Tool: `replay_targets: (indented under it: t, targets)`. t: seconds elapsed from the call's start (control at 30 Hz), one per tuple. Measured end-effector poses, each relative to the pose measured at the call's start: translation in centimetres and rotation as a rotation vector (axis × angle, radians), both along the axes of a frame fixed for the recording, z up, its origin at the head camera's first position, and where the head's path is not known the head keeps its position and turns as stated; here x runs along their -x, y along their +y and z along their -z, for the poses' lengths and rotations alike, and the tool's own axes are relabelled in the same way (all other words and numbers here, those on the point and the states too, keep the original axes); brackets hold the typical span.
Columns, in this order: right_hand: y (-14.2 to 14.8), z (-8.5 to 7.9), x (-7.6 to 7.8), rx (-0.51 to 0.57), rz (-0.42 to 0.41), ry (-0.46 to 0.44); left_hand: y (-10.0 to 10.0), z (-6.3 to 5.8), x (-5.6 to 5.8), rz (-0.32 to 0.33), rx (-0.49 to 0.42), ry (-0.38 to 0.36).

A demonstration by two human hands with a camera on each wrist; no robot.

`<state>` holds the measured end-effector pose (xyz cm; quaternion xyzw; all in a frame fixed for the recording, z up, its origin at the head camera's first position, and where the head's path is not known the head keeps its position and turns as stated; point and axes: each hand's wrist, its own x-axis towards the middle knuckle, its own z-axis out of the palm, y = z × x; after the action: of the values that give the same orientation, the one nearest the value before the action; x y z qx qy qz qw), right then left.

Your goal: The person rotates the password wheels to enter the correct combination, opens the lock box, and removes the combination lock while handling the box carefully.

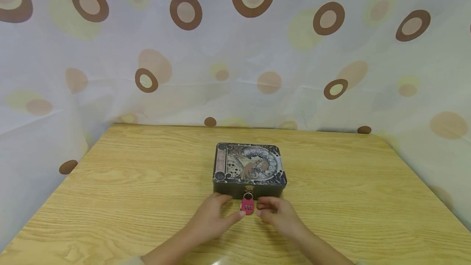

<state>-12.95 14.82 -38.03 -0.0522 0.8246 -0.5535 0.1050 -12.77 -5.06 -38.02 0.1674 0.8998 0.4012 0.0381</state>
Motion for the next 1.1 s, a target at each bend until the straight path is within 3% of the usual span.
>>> replay_targets:
  t: [0.2,0.7,0.9,1.1]
  targets:
    - [-0.4,0.1,0.1,0.024,0.015,-0.014,0.8,0.2,0.3,0.027,-0.047,0.042]
    - [-0.9,0.1,0.4,0.029,0.023,-0.033,1.9,0.4,0.8,0.024,-0.145,0.051]
    - [-1.0,0.1,0.5,0.04,0.035,-0.057,2.2,0.8,1.3,0.035,-0.267,-0.023]
    - [-1.1,0.1,0.6,0.03,0.028,-0.043,2.6,0.8,1.6,-0.001,-0.27,-0.044]
